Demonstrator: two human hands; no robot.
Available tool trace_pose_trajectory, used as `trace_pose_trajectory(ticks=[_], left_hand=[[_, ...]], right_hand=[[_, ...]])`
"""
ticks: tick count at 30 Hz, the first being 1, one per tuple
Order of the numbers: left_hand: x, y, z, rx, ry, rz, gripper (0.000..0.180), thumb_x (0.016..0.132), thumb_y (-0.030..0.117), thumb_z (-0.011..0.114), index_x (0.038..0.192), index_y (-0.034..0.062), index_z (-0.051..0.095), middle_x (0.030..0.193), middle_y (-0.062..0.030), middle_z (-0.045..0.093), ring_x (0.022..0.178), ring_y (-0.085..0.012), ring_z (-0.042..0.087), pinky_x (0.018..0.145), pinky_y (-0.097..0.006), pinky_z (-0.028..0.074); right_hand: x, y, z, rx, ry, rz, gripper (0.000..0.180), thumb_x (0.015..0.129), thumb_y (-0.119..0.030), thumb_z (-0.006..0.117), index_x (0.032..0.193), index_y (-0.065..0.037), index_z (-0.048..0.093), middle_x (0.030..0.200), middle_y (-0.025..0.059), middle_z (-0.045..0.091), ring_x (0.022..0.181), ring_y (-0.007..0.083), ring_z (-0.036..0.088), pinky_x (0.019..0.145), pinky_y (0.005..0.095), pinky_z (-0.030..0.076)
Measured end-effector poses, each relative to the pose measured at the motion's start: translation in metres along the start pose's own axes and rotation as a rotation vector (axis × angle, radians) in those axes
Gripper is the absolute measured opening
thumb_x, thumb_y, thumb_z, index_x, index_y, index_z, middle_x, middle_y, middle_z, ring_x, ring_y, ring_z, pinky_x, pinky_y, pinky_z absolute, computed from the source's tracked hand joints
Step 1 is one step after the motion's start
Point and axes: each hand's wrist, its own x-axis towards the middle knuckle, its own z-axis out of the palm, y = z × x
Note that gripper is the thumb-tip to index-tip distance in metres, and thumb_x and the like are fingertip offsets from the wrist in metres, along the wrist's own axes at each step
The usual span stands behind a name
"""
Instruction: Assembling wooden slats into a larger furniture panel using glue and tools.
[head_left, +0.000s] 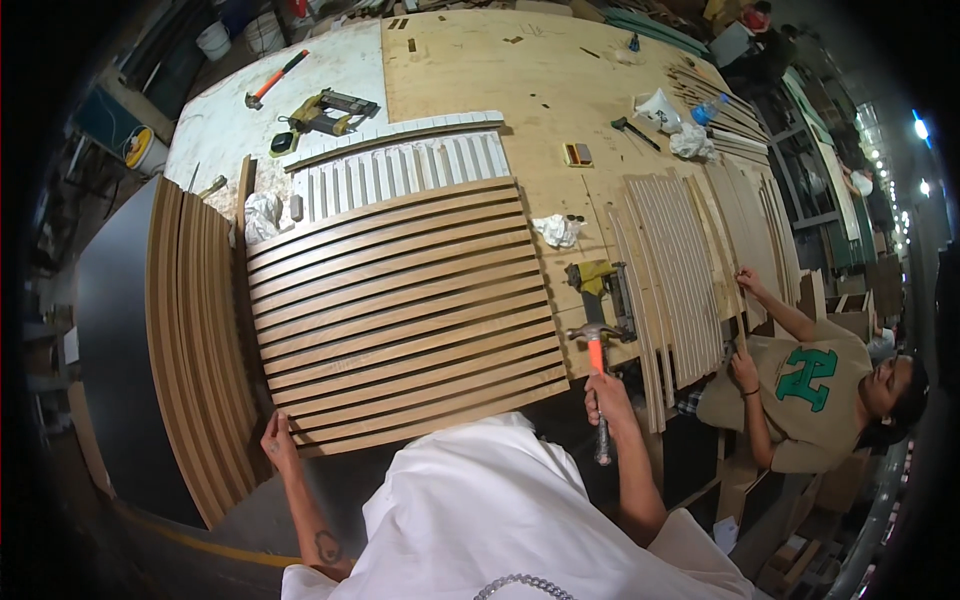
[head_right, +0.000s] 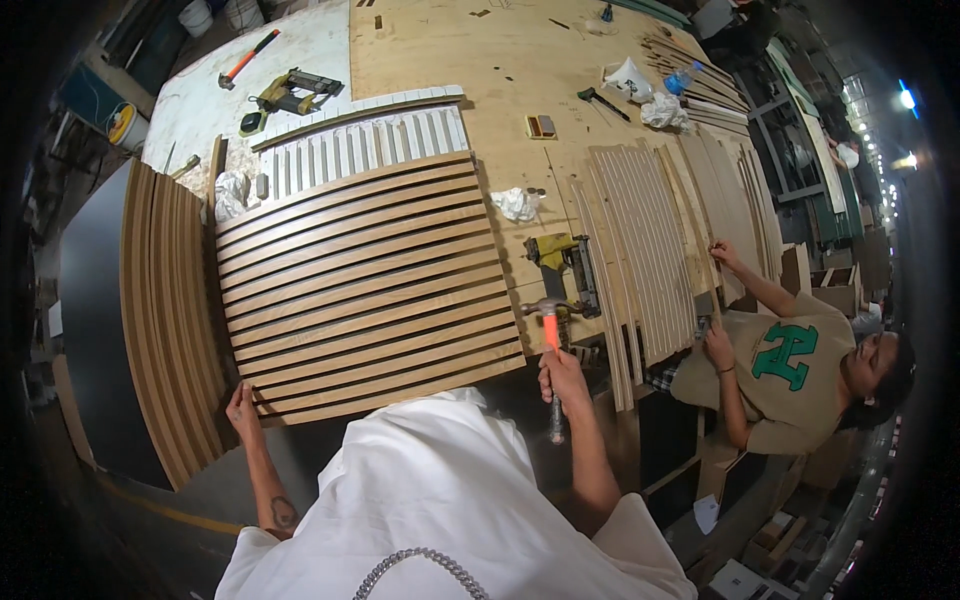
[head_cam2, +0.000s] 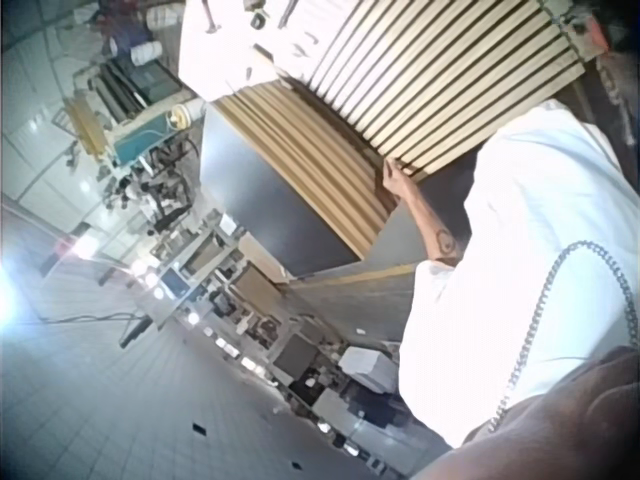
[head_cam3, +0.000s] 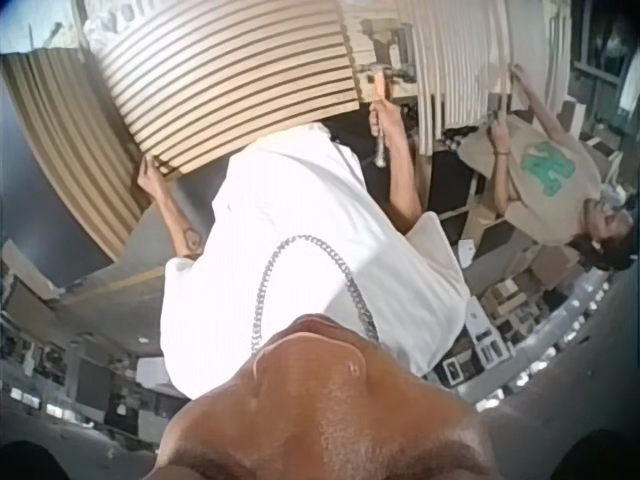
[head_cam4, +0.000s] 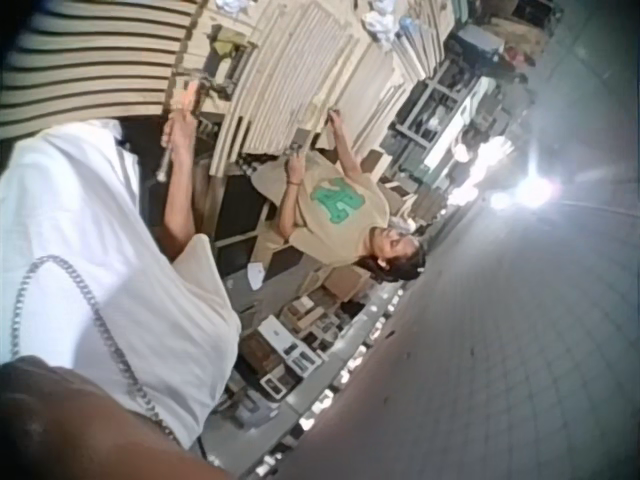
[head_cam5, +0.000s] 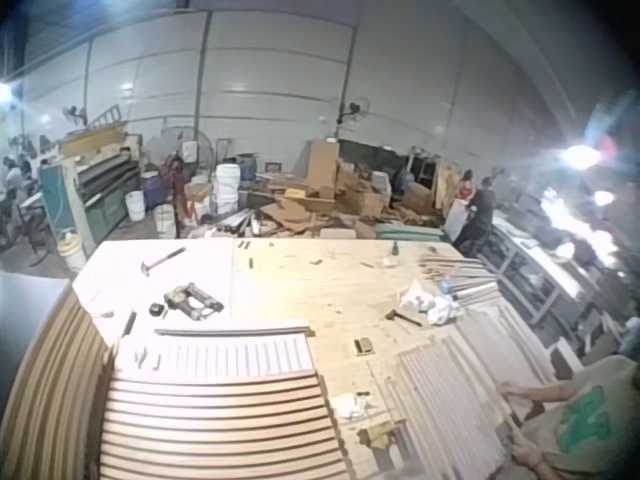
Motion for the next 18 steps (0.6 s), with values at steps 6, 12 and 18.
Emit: trace_pose_trajectory(ticks=[6,12,18], left_hand=[[0.010,-0.008,0.005,-0.014,-0.013,0.014,0.053,0.089,0.034,0.067,0.119,-0.0091,0.060,0.105,-0.0139,0.067,0.095,-0.0191,0.060,0.086,-0.030,0.045],[0.012,0.006,0.011,-0.062,-0.087,-0.055,0.051,0.089,0.032,0.066,0.118,-0.0097,0.061,0.106,-0.0128,0.067,0.096,-0.0187,0.060,0.087,-0.031,0.045],[0.007,0.013,0.008,-0.052,-0.070,-0.028,0.056,0.088,0.033,0.067,0.125,-0.0075,0.057,0.117,-0.0169,0.062,0.106,-0.0220,0.057,0.094,-0.033,0.041]], right_hand=[[0.001,0.011,0.008,0.046,0.064,0.016,0.033,0.101,-0.032,0.043,0.076,-0.009,0.043,0.054,0.0003,0.040,0.039,0.0101,0.038,0.035,0.0266,0.033],[0.000,0.005,0.000,0.175,0.108,-0.055,0.033,0.101,-0.030,0.043,0.077,-0.008,0.043,0.054,0.0001,0.041,0.038,0.0101,0.038,0.035,0.0272,0.032],[0.002,0.002,0.015,0.042,0.044,0.006,0.030,0.097,-0.030,0.052,0.079,-0.008,0.045,0.053,-0.0002,0.040,0.037,0.0108,0.038,0.034,0.0273,0.032]])
